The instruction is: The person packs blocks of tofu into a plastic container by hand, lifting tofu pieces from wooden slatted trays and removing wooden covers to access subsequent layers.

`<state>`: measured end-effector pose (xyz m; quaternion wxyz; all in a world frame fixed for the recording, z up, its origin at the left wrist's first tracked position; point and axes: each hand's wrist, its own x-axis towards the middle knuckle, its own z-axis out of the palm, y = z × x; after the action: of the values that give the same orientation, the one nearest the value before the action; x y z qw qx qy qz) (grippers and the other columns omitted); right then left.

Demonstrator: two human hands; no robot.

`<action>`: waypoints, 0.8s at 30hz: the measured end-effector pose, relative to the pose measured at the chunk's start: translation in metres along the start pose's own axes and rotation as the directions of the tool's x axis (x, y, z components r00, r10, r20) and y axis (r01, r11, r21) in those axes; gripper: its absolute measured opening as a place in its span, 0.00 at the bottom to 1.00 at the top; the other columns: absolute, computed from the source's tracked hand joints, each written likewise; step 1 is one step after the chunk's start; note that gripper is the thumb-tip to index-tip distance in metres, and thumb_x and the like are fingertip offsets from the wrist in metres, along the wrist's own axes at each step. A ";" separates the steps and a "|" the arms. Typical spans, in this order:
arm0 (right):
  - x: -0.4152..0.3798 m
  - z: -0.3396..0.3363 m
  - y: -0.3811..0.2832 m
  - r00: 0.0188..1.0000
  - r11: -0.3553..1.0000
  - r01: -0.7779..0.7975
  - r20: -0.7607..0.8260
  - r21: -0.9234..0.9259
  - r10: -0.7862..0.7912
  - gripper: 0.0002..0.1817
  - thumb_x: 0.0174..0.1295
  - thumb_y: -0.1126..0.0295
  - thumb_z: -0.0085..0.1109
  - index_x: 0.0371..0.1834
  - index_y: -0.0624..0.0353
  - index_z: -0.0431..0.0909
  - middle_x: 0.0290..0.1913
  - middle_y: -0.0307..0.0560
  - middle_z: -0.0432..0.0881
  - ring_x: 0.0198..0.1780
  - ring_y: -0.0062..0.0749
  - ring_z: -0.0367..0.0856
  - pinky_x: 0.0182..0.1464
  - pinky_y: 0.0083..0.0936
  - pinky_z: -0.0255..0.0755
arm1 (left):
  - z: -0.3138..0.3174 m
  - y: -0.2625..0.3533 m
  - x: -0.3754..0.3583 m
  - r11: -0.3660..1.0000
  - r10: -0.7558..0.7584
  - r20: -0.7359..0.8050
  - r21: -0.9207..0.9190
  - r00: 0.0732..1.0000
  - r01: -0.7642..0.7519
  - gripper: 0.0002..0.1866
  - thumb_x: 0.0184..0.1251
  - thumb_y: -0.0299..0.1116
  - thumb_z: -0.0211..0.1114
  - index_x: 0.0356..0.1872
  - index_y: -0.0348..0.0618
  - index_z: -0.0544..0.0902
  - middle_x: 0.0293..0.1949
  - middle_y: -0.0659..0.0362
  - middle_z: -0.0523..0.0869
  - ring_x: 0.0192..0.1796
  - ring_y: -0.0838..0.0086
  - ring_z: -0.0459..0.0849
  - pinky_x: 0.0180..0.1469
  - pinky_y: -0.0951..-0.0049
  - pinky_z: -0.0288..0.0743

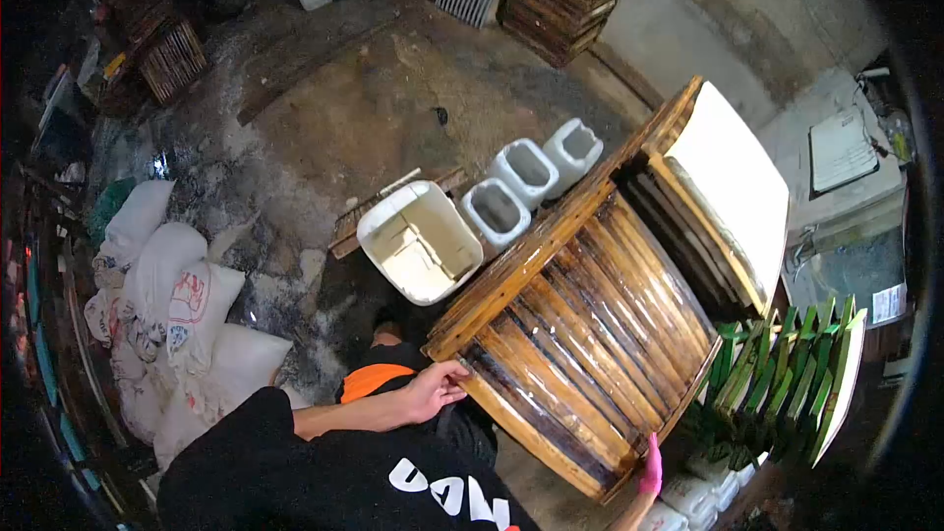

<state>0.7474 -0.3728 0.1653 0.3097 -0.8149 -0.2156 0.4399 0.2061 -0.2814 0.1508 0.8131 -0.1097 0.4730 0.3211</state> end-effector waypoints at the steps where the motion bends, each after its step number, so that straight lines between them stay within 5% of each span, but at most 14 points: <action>1: -0.006 0.005 -0.007 1.000 1.000 -0.004 -0.002 0.017 0.004 0.24 0.69 0.50 0.50 0.54 0.61 0.77 0.49 0.44 0.79 0.52 0.29 0.73 0.57 0.27 0.67 | 0.006 0.006 -0.008 1.000 -0.007 0.018 0.001 1.000 0.007 0.07 0.57 0.36 0.68 0.35 0.50 0.81 0.37 0.65 0.83 0.41 0.75 0.79 0.52 0.69 0.72; 3: -0.020 0.016 -0.025 1.000 1.000 0.012 -0.010 0.025 -0.012 0.24 0.69 0.51 0.50 0.54 0.61 0.77 0.49 0.44 0.79 0.53 0.30 0.73 0.57 0.28 0.67 | 0.022 0.012 -0.021 0.986 0.106 0.076 0.121 0.991 -0.115 0.13 0.58 0.46 0.70 0.34 0.51 0.82 0.35 0.66 0.83 0.38 0.79 0.78 0.45 0.72 0.71; 5: -0.035 0.032 -0.050 0.998 0.998 0.058 -0.023 0.018 -0.057 0.24 0.68 0.51 0.50 0.54 0.60 0.76 0.50 0.45 0.79 0.53 0.31 0.73 0.57 0.29 0.68 | 0.011 0.001 0.004 0.982 0.121 0.153 0.128 0.981 -0.141 0.19 0.58 0.51 0.70 0.40 0.47 0.83 0.43 0.63 0.85 0.44 0.76 0.80 0.48 0.70 0.71; 7: -0.048 0.064 -0.085 0.993 0.993 0.118 -0.011 0.013 -0.117 0.24 0.68 0.51 0.50 0.55 0.60 0.76 0.50 0.45 0.79 0.54 0.33 0.74 0.57 0.30 0.68 | 0.018 0.006 0.000 0.849 0.343 0.202 0.352 0.917 -0.395 0.23 0.60 0.51 0.69 0.46 0.41 0.83 0.48 0.58 0.84 0.50 0.73 0.79 0.55 0.69 0.70; 11: -0.070 0.155 -0.182 0.974 0.977 0.214 0.071 -0.007 -0.213 0.24 0.67 0.52 0.50 0.55 0.60 0.75 0.51 0.46 0.78 0.54 0.35 0.74 0.57 0.32 0.68 | 0.026 0.041 -0.019 0.837 0.509 0.356 0.010 0.784 -0.548 0.23 0.61 0.43 0.70 0.51 0.37 0.80 0.50 0.58 0.83 0.54 0.74 0.77 0.61 0.72 0.66; 14: -0.084 0.237 -0.251 0.948 0.961 0.276 0.175 -0.029 -0.267 0.24 0.66 0.53 0.50 0.55 0.60 0.75 0.52 0.47 0.78 0.55 0.36 0.74 0.58 0.33 0.68 | -0.024 0.090 -0.060 0.887 0.452 0.390 -0.100 0.802 -0.451 0.21 0.62 0.36 0.68 0.53 0.36 0.80 0.50 0.57 0.84 0.56 0.73 0.78 0.65 0.73 0.64; 16: -0.094 0.295 -0.291 0.926 0.954 0.297 0.252 -0.030 -0.280 0.24 0.66 0.54 0.50 0.56 0.60 0.74 0.52 0.47 0.78 0.55 0.38 0.74 0.58 0.34 0.68 | -0.084 0.108 -0.064 0.833 0.550 0.324 -0.269 0.770 -0.482 0.14 0.60 0.31 0.69 0.46 0.37 0.84 0.44 0.53 0.86 0.52 0.68 0.83 0.64 0.69 0.69; 18: -0.103 0.356 -0.328 0.902 0.953 0.302 0.334 -0.037 -0.273 0.24 0.65 0.54 0.50 0.56 0.60 0.74 0.53 0.48 0.78 0.55 0.39 0.74 0.58 0.35 0.69 | -0.130 0.147 -0.102 0.859 0.454 0.193 -0.355 0.870 -0.369 0.15 0.56 0.26 0.68 0.46 0.36 0.82 0.46 0.53 0.86 0.49 0.66 0.83 0.58 0.65 0.75; 21: -0.111 0.453 -0.376 0.857 0.957 0.290 0.453 -0.030 -0.245 0.24 0.64 0.55 0.50 0.56 0.60 0.74 0.53 0.49 0.78 0.56 0.40 0.75 0.58 0.37 0.69 | -0.196 0.197 -0.117 0.681 0.700 0.072 -0.366 0.710 -0.634 0.11 0.61 0.30 0.65 0.41 0.36 0.84 0.44 0.52 0.85 0.52 0.67 0.82 0.59 0.63 0.75; 24: -0.115 0.553 -0.413 0.791 0.966 0.257 0.580 -0.024 -0.196 0.24 0.64 0.56 0.50 0.57 0.60 0.73 0.54 0.49 0.78 0.56 0.42 0.75 0.58 0.38 0.69 | -0.253 0.282 -0.085 0.625 0.557 -0.122 -0.591 0.822 -0.511 0.18 0.67 0.37 0.61 0.54 0.41 0.78 0.54 0.55 0.81 0.58 0.67 0.77 0.66 0.62 0.66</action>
<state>0.1840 0.0247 0.2862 0.2390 -0.6276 -0.4168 0.6126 -0.1764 -0.2217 0.1239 0.6196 -0.2038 0.3275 0.6836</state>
